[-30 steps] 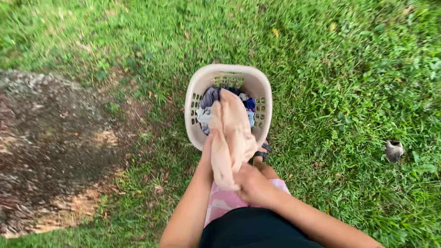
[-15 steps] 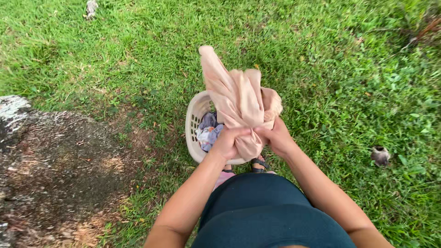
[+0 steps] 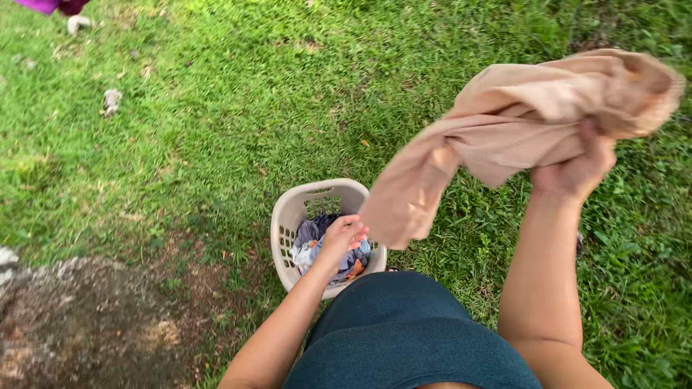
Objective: The person takes pieces of clothing out of a laundry basket one at a time, shakes them out by hand, and hangs them onto an outdoor clothesline.
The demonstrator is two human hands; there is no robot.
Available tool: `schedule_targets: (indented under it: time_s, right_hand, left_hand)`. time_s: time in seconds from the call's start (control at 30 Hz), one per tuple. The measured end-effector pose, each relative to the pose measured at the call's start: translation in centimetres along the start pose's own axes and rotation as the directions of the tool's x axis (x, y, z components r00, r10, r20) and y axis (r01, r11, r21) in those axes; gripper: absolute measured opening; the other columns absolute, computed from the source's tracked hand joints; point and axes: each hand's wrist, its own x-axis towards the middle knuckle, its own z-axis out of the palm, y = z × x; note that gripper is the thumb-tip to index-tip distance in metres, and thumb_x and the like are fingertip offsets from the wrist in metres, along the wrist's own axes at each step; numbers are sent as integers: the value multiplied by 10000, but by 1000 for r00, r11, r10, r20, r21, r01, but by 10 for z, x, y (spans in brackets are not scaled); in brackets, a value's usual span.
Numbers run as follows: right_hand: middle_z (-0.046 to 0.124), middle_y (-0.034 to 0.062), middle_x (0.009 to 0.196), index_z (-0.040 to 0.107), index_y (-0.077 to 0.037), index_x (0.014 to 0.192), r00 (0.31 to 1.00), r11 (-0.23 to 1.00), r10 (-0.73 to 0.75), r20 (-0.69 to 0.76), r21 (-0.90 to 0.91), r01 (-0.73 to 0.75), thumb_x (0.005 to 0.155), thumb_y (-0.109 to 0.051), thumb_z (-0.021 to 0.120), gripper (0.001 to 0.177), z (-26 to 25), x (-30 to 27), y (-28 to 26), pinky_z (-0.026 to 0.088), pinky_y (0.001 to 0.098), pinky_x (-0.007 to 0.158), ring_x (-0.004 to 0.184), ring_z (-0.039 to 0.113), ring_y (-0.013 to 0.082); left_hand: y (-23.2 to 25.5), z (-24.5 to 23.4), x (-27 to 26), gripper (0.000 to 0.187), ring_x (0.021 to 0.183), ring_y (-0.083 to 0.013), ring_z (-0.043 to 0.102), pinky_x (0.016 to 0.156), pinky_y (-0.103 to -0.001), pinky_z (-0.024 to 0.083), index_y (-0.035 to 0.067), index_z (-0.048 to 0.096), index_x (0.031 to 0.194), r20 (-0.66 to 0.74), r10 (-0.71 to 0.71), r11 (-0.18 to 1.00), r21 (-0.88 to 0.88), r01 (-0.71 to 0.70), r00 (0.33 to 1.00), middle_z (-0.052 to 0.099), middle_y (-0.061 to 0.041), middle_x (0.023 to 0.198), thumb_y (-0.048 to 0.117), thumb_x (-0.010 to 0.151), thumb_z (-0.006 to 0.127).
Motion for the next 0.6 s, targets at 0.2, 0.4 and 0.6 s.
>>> schedule_targets:
  time_s: [0.2,0.4,0.6]
  right_hand:
    - [552,158,1539,446,-43,1547,994,981,34,101,-195,-14,969,-188,628,623,-30,-8,-42,403,459,1279,1473,528,310]
    - [544,152,1483,393,-62,1541,960,940,274,-53,-198,-279,870,-380,810,851,-18,-34,-13,477,483,1224,1350,588,319]
    - [577,166,1439,431,-28,1531,794,804,590,148,-10,-595,852,-347,849,859,-113,13,17,512,474,1146,1291,614,318]
  left_hand:
    - [52,36,35,444,911,-153,666,766,-330,523,3,580,1350,246,290,903,250,-349,925,699,-141,1052,186,962,696]
    - [157,149,41,723,1266,-246,597,1043,-388,476,40,458,1470,321,635,586,394,-708,703,641,-149,1363,243,875,814]
    - [207,238,102,753,1203,-178,595,992,-356,513,65,474,1465,593,613,448,283,-848,522,590,-124,1389,196,812,826]
